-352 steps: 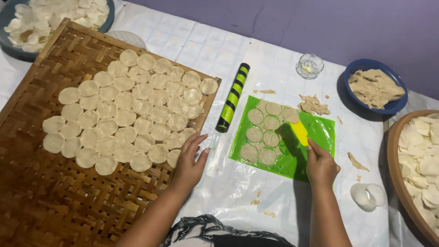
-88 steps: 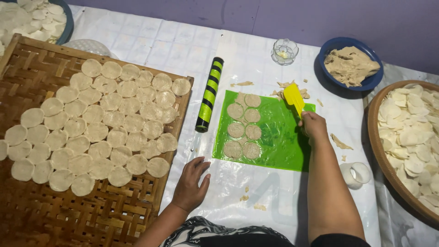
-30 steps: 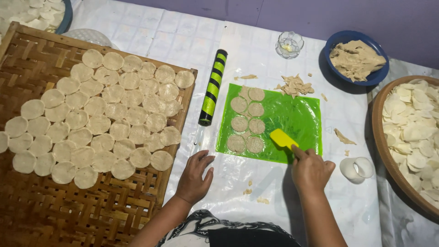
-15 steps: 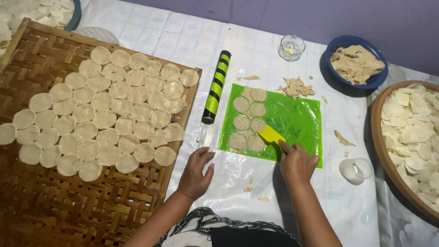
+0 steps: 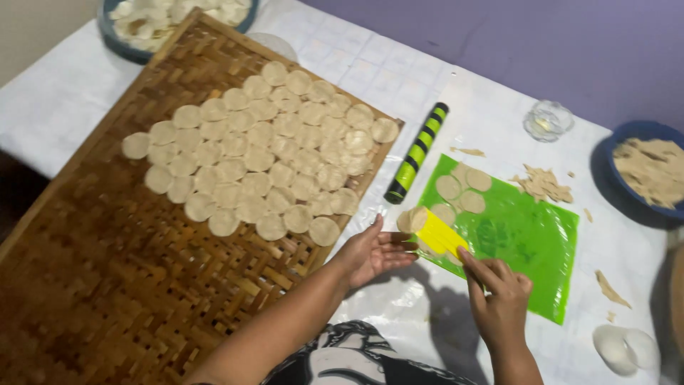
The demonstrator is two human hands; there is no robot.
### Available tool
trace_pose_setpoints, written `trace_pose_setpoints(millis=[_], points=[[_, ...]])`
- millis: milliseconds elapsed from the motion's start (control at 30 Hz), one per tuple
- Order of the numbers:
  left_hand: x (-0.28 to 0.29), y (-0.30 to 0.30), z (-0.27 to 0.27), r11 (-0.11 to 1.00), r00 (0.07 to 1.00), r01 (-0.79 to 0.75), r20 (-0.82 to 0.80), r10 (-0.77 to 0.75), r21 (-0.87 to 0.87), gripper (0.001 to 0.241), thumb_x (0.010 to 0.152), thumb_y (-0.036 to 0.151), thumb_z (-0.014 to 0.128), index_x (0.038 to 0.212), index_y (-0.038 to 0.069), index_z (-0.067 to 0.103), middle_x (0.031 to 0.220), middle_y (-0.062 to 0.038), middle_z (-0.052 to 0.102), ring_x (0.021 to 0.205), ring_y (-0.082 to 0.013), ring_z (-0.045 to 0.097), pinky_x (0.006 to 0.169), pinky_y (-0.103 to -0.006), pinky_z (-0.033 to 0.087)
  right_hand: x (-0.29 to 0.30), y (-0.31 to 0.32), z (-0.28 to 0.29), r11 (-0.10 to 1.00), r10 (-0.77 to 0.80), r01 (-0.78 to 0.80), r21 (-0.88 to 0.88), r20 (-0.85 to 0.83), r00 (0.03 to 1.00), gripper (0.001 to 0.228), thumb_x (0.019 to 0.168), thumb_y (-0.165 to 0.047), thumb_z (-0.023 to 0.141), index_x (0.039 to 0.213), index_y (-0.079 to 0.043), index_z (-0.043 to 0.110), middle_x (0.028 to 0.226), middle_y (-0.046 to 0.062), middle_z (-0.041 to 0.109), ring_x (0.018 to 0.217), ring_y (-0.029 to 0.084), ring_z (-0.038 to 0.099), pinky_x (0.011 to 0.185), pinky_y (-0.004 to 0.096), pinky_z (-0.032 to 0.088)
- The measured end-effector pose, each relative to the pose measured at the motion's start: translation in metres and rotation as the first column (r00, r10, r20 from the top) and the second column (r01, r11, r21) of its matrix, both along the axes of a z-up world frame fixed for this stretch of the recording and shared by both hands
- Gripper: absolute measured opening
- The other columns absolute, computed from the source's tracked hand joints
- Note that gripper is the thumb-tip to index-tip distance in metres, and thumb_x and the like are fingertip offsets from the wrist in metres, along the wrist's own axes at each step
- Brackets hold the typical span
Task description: Preparing small dough discs and placing them on a drying mat.
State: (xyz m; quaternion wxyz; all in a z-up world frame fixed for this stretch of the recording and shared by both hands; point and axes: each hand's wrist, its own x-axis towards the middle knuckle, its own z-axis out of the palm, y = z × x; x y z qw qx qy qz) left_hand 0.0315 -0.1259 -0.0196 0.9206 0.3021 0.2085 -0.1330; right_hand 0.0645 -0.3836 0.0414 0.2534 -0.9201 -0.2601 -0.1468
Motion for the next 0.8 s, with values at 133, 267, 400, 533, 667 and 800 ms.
trace_pose_setpoints(millis=[133, 267, 400, 533, 667, 800], points=[[-0.007, 0.019, -0.005, 0.986, 0.983, -0.151, 0.096, 0.157, -0.067, 0.049, 0.103, 0.031, 0.058, 0.13, -0.01, 0.058, 0.11, -0.021, 0.07, 0.092, -0.0244, 0.072, 0.081, -0.0306, 0.061, -0.011, 0.017, 0.004, 0.985, 0.014, -0.012, -0.171, 0.01, 1.0, 0.039, 0.091, -0.022, 0.073, 0.126, -0.038, 0.074, 0.096, -0.007, 0.071, 0.074, 0.01, 0.057, 0.096, 0.036, 0.035], [-0.019, 0.034, 0.004, 0.879, 0.938, -0.345, 0.11, 0.328, 0.328, 0.03, 0.096, 0.007, 0.067, 0.122, -0.007, 0.061, 0.107, -0.015, 0.069, 0.082, -0.0175, 0.069, 0.072, -0.0237, 0.058, -0.015, 0.033, -0.002, 0.945, 0.038, 0.006, -0.327, 0.129, 0.991, 0.04, 0.088, -0.028, 0.077, 0.124, -0.044, 0.074, 0.094, -0.009, 0.07, 0.073, 0.009, 0.062, 0.098, 0.039, 0.039], [-0.023, 0.043, -0.025, 0.628, 0.844, -0.536, 0.358, 0.4, 0.563, 0.016, 0.093, 0.001, 0.069, 0.109, -0.003, 0.07, 0.092, -0.006, 0.072, 0.075, -0.0085, 0.063, 0.069, -0.0202, 0.054, -0.025, 0.069, 0.003, 0.862, 0.024, 0.065, -0.503, 0.168, 0.985, 0.036, 0.091, -0.033, 0.073, 0.122, -0.052, 0.071, 0.087, -0.013, 0.07, 0.068, 0.006, 0.064, 0.1, 0.04, 0.047], [-0.036, 0.075, -0.019, 0.492, 0.745, -0.665, 0.464, 0.479, 0.561, 0.012, 0.094, 0.001, 0.068, 0.106, 0.0, 0.07, 0.086, -0.003, 0.068, 0.071, -0.007, 0.057, 0.065, -0.0192, 0.048, -0.02, 0.089, -0.01, 0.838, -0.041, 0.117, -0.534, 0.152, 0.988, 0.029, 0.092, -0.043, 0.073, 0.118, -0.057, 0.071, 0.091, -0.016, 0.074, 0.069, 0.004, 0.066, 0.099, 0.038, 0.049], [-0.072, 0.158, 0.024, 0.225, 0.651, -0.696, 0.466, 0.599, 0.682, 0.014, 0.093, 0.0, 0.068, 0.104, 0.007, 0.07, 0.086, -0.004, 0.072, 0.071, -0.0089, 0.061, 0.06, -0.0183, 0.054, -0.004, 0.075, -0.039, 0.874, -0.015, 0.117, -0.472, 0.214, 0.977, 0.032, 0.098, -0.04, 0.074, 0.125, -0.056, 0.071, 0.085, -0.017, 0.071, 0.062, -0.001, 0.058, 0.077, 0.024, 0.04], [-0.117, 0.263, 0.028, -0.093, 0.631, -0.413, 0.358, 0.688, 0.906, 0.019, 0.095, 0.01, 0.067, 0.114, 0.012, 0.072, 0.09, -0.004, 0.078, 0.064, -0.0085, 0.066, 0.052, -0.0174, 0.055, 0.018, 0.057, -0.071, 0.822, -0.045, 0.056, -0.567, 0.034, 0.998, 0.042, 0.093, -0.041, 0.073, 0.13, -0.059, 0.064, 0.085, -0.013, 0.076, 0.068, -0.005, 0.068, 0.086, 0.02, 0.047]])
